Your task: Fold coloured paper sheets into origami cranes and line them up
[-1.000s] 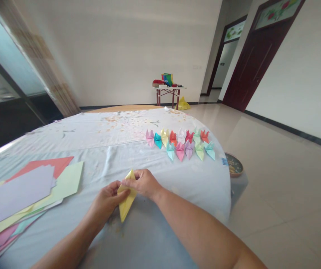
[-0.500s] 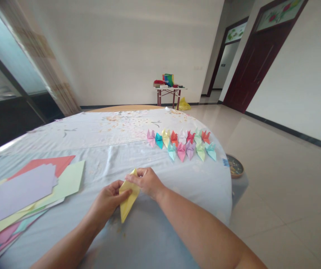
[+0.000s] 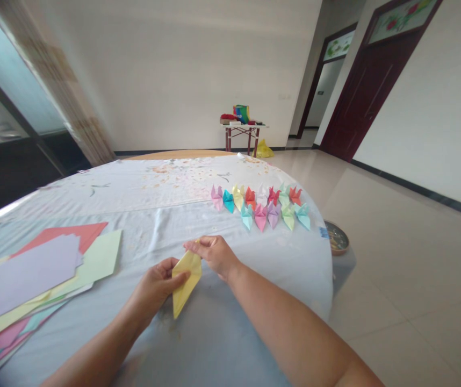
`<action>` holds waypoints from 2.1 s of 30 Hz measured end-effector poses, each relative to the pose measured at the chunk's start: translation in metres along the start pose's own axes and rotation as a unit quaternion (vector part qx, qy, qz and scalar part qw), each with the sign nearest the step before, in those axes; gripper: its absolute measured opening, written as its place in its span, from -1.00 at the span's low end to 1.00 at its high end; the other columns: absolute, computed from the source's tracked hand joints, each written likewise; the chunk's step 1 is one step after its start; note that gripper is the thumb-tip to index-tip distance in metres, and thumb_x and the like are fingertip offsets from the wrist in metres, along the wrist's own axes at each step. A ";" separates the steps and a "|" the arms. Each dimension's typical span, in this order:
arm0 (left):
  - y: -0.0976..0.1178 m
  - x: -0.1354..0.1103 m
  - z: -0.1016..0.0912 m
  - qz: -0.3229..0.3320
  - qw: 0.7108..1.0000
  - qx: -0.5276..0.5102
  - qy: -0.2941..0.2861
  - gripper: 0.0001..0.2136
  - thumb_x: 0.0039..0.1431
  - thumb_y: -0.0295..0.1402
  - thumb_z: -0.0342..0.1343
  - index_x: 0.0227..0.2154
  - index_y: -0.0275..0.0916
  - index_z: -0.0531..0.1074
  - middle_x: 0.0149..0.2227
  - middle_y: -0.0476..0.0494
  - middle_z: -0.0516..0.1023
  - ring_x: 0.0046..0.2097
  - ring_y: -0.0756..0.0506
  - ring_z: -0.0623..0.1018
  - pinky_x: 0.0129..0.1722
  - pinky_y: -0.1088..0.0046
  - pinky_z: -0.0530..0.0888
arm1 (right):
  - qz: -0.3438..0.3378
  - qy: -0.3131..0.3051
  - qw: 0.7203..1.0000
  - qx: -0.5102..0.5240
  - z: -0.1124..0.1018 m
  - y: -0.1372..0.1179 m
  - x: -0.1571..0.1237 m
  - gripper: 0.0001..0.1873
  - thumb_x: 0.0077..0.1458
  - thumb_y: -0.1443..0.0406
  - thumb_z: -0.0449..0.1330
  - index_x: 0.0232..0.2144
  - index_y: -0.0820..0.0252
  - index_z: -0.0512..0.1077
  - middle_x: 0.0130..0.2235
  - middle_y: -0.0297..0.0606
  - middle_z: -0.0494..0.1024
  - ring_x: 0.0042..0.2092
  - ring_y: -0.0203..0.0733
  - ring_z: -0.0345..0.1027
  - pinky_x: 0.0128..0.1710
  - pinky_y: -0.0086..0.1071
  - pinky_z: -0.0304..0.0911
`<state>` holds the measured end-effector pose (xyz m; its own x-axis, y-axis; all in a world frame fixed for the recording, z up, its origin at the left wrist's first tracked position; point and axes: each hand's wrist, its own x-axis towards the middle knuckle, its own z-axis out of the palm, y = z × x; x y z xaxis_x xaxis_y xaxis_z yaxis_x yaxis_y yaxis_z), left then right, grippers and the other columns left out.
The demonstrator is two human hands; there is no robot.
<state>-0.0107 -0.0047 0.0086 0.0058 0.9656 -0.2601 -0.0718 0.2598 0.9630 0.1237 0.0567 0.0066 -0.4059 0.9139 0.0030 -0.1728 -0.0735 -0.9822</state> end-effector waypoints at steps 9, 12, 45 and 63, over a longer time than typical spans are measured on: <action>-0.003 0.002 -0.004 -0.020 0.999 -0.033 0.006 -0.67 -0.33 -0.23 0.30 -0.52 -0.27 0.30 -0.59 0.00 0.50 -0.59 0.00 0.45 -0.61 0.56 0.32 | -0.031 0.020 0.996 -0.087 -0.012 -0.007 0.002 -0.53 -0.07 -0.02 0.13 -0.38 0.29 0.49 -0.46 -0.28 0.45 -0.45 -0.37 0.22 -0.43 -0.49 0.13; -0.004 0.002 -0.004 -0.019 0.999 -0.030 0.010 -0.67 -0.31 -0.22 0.29 -0.51 -0.28 0.31 -0.58 -0.02 0.50 -0.57 -0.01 0.47 -0.60 0.55 0.33 | -0.029 -0.017 0.995 -0.098 -0.008 -0.007 -0.001 -0.55 -0.14 0.00 0.20 -0.37 0.28 0.47 -0.44 -0.31 0.46 -0.43 -0.35 0.24 -0.39 -0.47 0.16; -0.005 -0.039 -0.001 0.276 0.667 0.690 0.052 -0.76 0.17 -0.27 -0.12 -0.23 -0.20 0.40 -0.21 -0.18 0.47 -0.17 -0.18 0.41 -0.20 0.24 0.29 | -0.168 0.032 0.849 -0.500 -0.006 0.025 0.017 -0.69 -0.01 0.08 0.14 -0.48 0.20 0.50 -0.53 -0.29 0.47 -0.41 -0.28 0.26 -0.35 -0.44 0.04; 0.001 -0.045 0.005 0.259 0.645 0.719 0.014 -0.64 0.19 -0.35 -0.17 0.06 -0.16 0.22 -0.21 -0.17 0.47 -0.18 -0.15 0.41 -0.19 0.24 0.29 | -0.073 -0.068 0.831 -0.547 -0.029 -0.001 0.000 -0.73 -0.15 0.07 0.23 -0.55 0.15 0.46 -0.45 -0.40 0.50 -0.27 -0.23 0.28 -0.27 -0.38 -0.05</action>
<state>-0.0060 -0.0478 0.0217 0.3326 0.9325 0.1411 0.9424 -0.3341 -0.0131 0.1497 0.0681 0.0019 -0.5629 0.8220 0.0859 0.6600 0.5097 -0.5519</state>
